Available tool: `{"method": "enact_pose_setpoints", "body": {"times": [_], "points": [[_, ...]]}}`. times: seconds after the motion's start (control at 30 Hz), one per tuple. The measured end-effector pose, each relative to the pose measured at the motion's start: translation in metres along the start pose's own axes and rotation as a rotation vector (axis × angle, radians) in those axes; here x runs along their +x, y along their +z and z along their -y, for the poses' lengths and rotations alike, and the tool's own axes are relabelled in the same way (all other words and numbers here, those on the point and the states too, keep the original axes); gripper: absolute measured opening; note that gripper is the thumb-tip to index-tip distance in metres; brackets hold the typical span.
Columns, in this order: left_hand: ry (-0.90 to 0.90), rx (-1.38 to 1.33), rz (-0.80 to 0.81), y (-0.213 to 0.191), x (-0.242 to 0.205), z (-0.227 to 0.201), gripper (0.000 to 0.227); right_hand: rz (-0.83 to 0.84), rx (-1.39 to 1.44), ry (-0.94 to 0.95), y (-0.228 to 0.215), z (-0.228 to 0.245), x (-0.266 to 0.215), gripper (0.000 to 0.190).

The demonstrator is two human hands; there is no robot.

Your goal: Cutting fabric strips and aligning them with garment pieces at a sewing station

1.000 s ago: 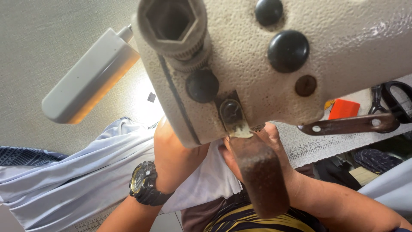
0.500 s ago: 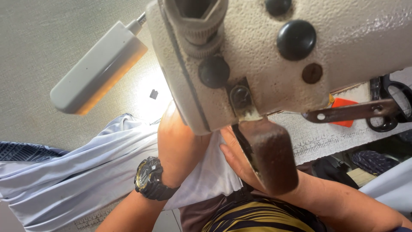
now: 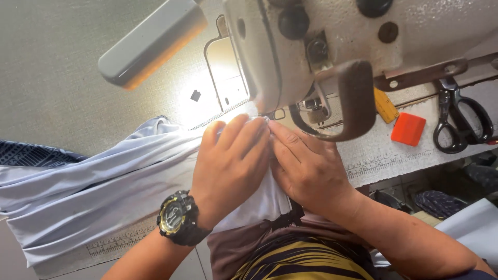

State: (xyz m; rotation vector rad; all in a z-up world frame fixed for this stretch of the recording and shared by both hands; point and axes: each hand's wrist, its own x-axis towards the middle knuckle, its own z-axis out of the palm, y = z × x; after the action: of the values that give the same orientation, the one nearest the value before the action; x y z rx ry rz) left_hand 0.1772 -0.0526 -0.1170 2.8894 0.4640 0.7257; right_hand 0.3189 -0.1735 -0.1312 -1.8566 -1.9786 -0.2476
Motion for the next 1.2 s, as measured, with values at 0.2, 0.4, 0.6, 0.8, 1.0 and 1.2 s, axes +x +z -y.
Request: {"method": "enact_pose_setpoints", "body": {"times": [0.2,0.4,0.6,0.8,1.0,1.2], "points": [[0.029,0.030,-0.023,0.009,-0.019,0.004,0.019,0.055,-0.033,0.002,0.001,0.000,-0.002,0.025],[0.032,0.083,-0.056,0.008,-0.015,0.010,0.018,0.054,-0.014,-0.016,0.002,-0.003,0.005,0.026],[0.030,0.088,-0.082,0.013,-0.009,0.021,0.019,0.058,-0.009,-0.050,0.007,-0.011,0.017,0.027],[0.036,0.089,-0.069,0.017,-0.006,0.029,0.023,0.087,-0.016,-0.044,0.014,-0.017,0.019,0.032],[0.029,0.102,-0.058,0.018,-0.002,0.032,0.023,0.071,-0.064,-0.016,0.019,-0.018,0.019,0.027],[0.021,0.102,-0.049,0.020,-0.001,0.035,0.022,0.056,-0.013,0.014,0.021,-0.020,0.020,0.031]]}}
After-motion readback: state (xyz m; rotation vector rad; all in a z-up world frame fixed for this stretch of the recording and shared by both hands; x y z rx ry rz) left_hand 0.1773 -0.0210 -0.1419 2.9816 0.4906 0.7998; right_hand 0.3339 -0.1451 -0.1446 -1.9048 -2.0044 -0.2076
